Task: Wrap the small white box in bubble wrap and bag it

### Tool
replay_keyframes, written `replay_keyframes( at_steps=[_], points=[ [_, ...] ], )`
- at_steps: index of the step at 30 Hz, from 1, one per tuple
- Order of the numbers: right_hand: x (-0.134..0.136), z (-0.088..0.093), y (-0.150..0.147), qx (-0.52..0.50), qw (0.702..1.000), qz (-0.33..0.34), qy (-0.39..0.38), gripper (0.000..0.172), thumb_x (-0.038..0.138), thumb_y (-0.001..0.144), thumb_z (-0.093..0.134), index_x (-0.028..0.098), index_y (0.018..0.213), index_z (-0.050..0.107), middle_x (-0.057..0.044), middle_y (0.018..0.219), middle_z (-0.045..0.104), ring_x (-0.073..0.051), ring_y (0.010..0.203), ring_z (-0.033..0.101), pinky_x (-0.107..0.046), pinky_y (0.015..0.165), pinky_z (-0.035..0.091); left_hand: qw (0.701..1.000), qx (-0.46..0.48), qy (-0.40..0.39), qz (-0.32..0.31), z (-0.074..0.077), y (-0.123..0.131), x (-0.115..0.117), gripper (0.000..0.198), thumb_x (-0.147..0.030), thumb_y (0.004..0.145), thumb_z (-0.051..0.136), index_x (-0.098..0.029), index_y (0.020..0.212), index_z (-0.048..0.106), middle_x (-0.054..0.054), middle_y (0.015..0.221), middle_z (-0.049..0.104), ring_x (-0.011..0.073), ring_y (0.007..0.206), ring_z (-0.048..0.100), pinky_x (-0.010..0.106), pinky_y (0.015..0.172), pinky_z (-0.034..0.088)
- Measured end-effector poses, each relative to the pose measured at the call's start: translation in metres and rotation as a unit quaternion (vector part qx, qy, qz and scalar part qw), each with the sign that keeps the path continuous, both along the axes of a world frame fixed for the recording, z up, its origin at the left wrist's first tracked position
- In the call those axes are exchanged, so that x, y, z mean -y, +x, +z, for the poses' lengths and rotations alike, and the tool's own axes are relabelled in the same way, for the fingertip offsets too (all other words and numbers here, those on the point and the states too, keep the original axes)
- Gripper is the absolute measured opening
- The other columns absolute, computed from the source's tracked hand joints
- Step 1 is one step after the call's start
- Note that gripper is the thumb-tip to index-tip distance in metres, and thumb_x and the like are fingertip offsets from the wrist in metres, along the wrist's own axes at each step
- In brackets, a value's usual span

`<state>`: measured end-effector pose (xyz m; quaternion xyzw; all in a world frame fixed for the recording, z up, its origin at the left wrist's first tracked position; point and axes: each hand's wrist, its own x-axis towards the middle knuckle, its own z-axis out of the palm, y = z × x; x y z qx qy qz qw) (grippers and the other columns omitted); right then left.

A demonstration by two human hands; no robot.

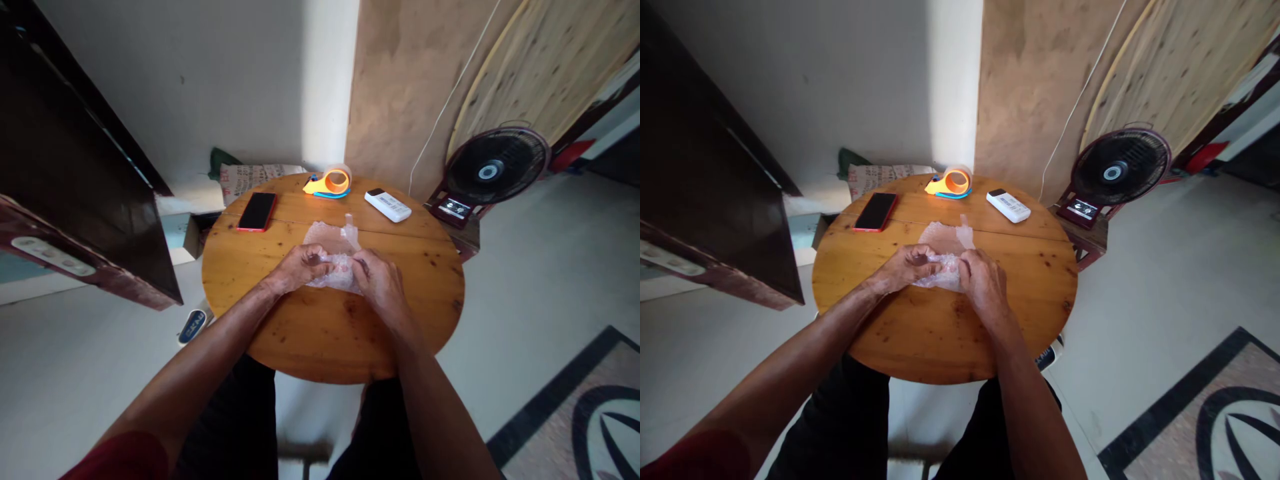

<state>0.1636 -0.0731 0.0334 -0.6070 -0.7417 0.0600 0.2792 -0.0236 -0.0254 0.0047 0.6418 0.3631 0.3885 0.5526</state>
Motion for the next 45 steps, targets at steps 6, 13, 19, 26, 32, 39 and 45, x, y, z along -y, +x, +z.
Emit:
replay_keyframes(
  at_steps=[6, 13, 19, 26, 32, 39, 45],
  points=[
    [0.0, -0.008, 0.016, -0.11, 0.991, 0.011, -0.077, 0.023, 0.032, 0.085, 0.05, 0.02, 0.096, 0.067, -0.005, 0.089, 0.072, -0.019, 0.078, 0.064, -0.028, 0.07, 0.045, 0.998, 0.052, -0.039, 0.025, 0.002, 0.005, 0.003, 0.04, -0.048, 0.063, 0.077, -0.014, 0.073, 0.057, -0.002, 0.066, 0.06, 0.006, 0.053, 0.049, 0.018, 0.049, 0.037],
    [-0.003, -0.016, 0.017, -0.208, 0.97, 0.056, -0.108, 0.024, 0.031, 0.083, 0.049, 0.017, 0.085, 0.068, -0.002, 0.077, 0.068, -0.016, 0.069, 0.06, -0.026, 0.064, 0.044, 0.997, 0.065, -0.044, 0.015, 0.0, 0.004, 0.001, 0.04, -0.044, 0.064, 0.077, -0.015, 0.065, 0.05, -0.006, 0.055, 0.05, 0.0036, 0.046, 0.041, 0.017, 0.045, 0.032],
    [-0.003, -0.018, 0.021, -0.213, 0.968, 0.022, -0.128, 0.027, 0.037, 0.082, 0.05, 0.017, 0.075, 0.068, 0.0, 0.064, 0.063, -0.015, 0.059, 0.054, -0.024, 0.055, 0.041, 0.999, 0.021, -0.046, 0.003, -0.002, 0.001, -0.001, 0.04, -0.046, 0.062, 0.077, -0.015, 0.064, 0.051, -0.007, 0.052, 0.046, 0.0041, 0.044, 0.039, 0.017, 0.042, 0.028],
    [-0.006, -0.026, 0.02, -0.143, 0.988, -0.029, -0.047, 0.016, 0.033, 0.08, 0.055, 0.02, 0.085, 0.064, -0.002, 0.078, 0.067, -0.018, 0.071, 0.06, -0.027, 0.066, 0.045, 0.999, 0.015, -0.017, 0.026, -0.004, 0.003, -0.003, 0.036, -0.039, 0.06, 0.079, -0.014, 0.067, 0.053, -0.006, 0.058, 0.048, 0.0037, 0.05, 0.038, 0.017, 0.048, 0.029],
    [0.002, -0.019, 0.008, -0.078, 0.989, 0.104, 0.069, 0.018, 0.029, 0.088, 0.05, 0.022, 0.094, 0.065, -0.009, 0.122, 0.057, -0.023, 0.113, 0.053, -0.036, 0.098, 0.04, 1.0, 0.016, -0.011, 0.008, -0.003, 0.001, -0.003, 0.028, -0.034, 0.066, 0.074, -0.015, 0.072, 0.054, -0.005, 0.063, 0.052, 0.0053, 0.055, 0.042, 0.019, 0.053, 0.031],
    [0.009, -0.011, 0.001, 0.053, 0.992, 0.1, 0.059, 0.025, 0.035, 0.092, 0.048, 0.027, 0.102, 0.069, -0.007, 0.134, 0.05, -0.027, 0.119, 0.047, -0.043, 0.097, 0.034, 1.0, 0.004, 0.011, 0.0, -0.003, 0.001, -0.004, 0.027, -0.035, 0.069, 0.071, -0.015, 0.073, 0.054, -0.004, 0.066, 0.054, 0.0066, 0.058, 0.042, 0.02, 0.055, 0.032],
    [0.006, -0.016, 0.004, 0.07, 0.991, 0.103, 0.055, 0.027, 0.035, 0.093, 0.046, 0.025, 0.106, 0.068, -0.008, 0.135, 0.051, -0.027, 0.12, 0.045, -0.042, 0.098, 0.035, 0.998, -0.06, 0.002, 0.021, 0.005, -0.014, -0.005, 0.04, -0.039, 0.068, 0.072, -0.016, 0.096, 0.057, -0.002, 0.079, 0.058, 0.0086, 0.066, 0.049, 0.021, 0.061, 0.038]
  ],
)
